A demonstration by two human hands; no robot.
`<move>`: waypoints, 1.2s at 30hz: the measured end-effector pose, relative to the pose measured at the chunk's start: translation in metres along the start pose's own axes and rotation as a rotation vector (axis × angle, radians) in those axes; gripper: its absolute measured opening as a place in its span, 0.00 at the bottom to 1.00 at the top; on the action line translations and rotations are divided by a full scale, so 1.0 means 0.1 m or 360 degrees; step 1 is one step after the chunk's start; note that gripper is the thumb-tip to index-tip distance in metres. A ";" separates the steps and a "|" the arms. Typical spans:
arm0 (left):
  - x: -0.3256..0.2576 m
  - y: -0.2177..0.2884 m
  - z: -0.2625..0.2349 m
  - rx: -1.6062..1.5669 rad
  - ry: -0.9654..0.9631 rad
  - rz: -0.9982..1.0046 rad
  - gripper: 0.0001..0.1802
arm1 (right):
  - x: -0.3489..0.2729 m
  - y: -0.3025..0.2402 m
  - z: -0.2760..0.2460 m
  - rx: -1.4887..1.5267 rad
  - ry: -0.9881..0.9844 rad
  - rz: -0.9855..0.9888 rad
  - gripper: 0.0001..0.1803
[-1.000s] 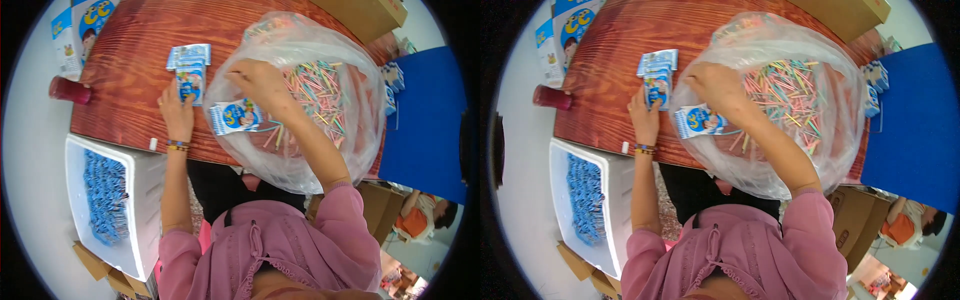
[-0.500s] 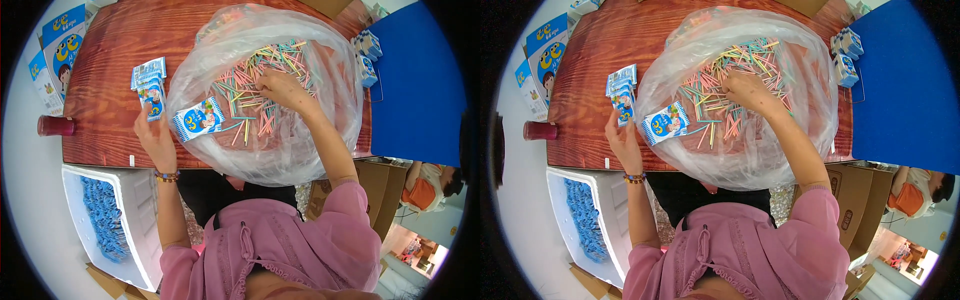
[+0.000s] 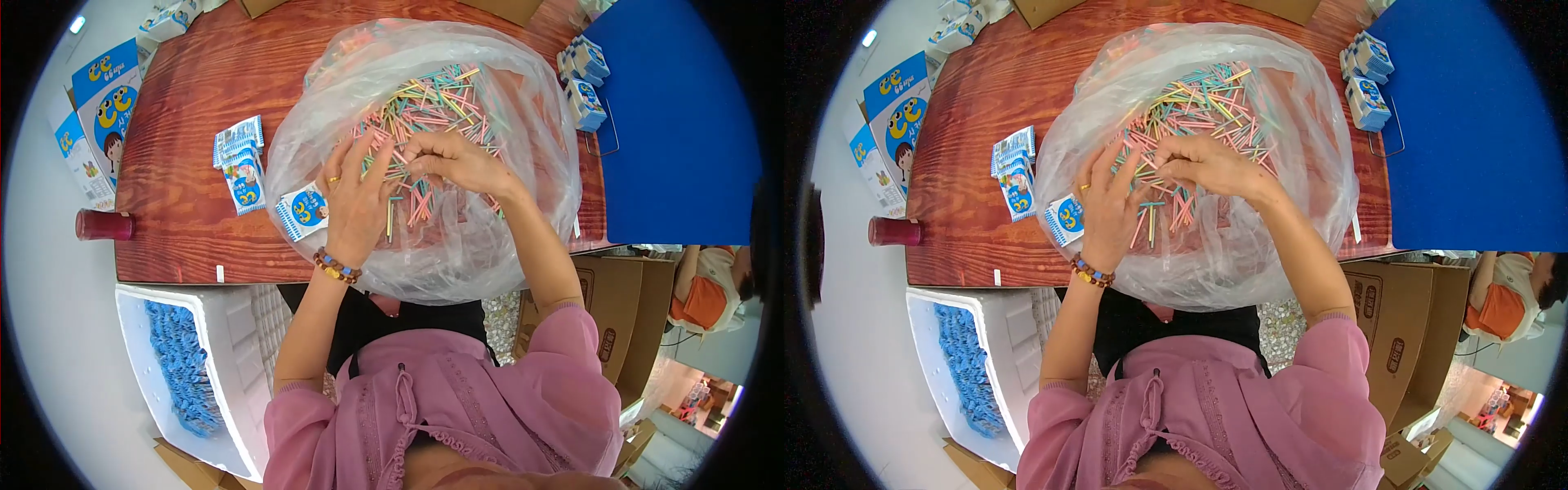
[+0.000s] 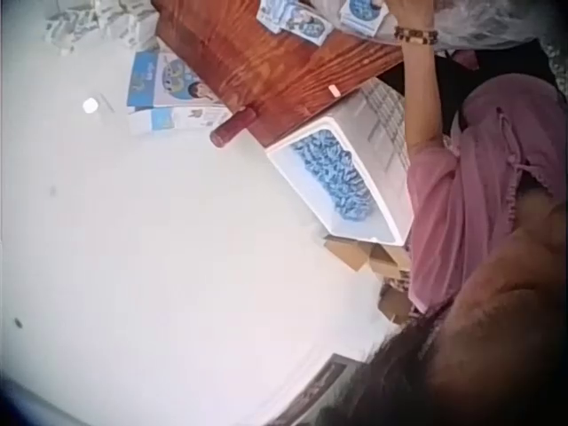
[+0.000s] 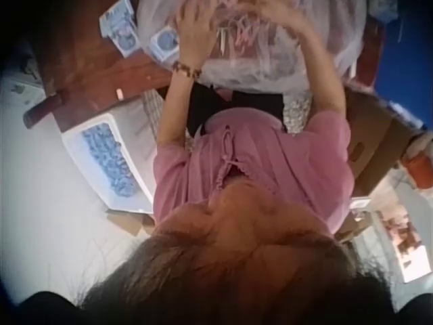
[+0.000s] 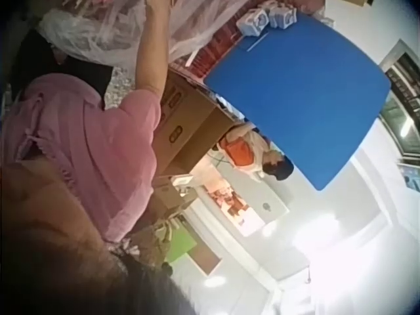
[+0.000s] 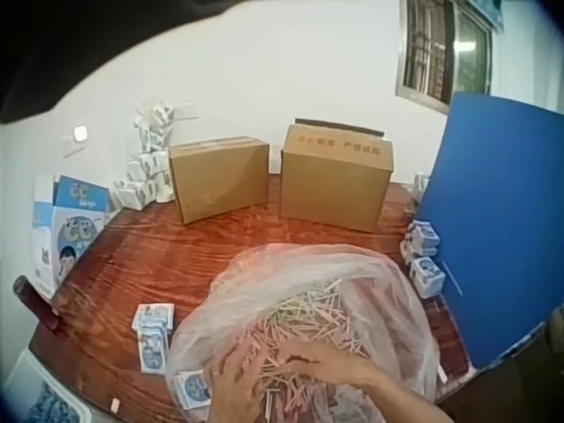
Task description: Package small plastic toy components into bags and organize them into storage bins.
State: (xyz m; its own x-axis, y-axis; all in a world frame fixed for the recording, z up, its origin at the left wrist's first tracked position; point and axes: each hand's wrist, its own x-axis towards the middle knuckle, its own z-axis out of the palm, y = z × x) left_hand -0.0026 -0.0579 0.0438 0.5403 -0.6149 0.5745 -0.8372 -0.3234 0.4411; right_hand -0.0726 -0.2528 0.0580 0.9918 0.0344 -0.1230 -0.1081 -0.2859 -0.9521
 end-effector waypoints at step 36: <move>-0.22 0.25 0.36 -0.1771 -0.0432 -0.0994 0.14 | -0.45 0.38 -0.02 0.0895 0.0752 -0.0041 0.04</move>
State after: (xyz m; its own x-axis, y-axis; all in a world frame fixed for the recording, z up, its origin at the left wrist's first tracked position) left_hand -0.0384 -0.0781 0.0174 0.6660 -0.7452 -0.0326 0.1373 0.0795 0.9873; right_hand -0.1213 -0.2668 0.0282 0.9043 -0.4182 -0.0860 0.0227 0.2482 -0.9684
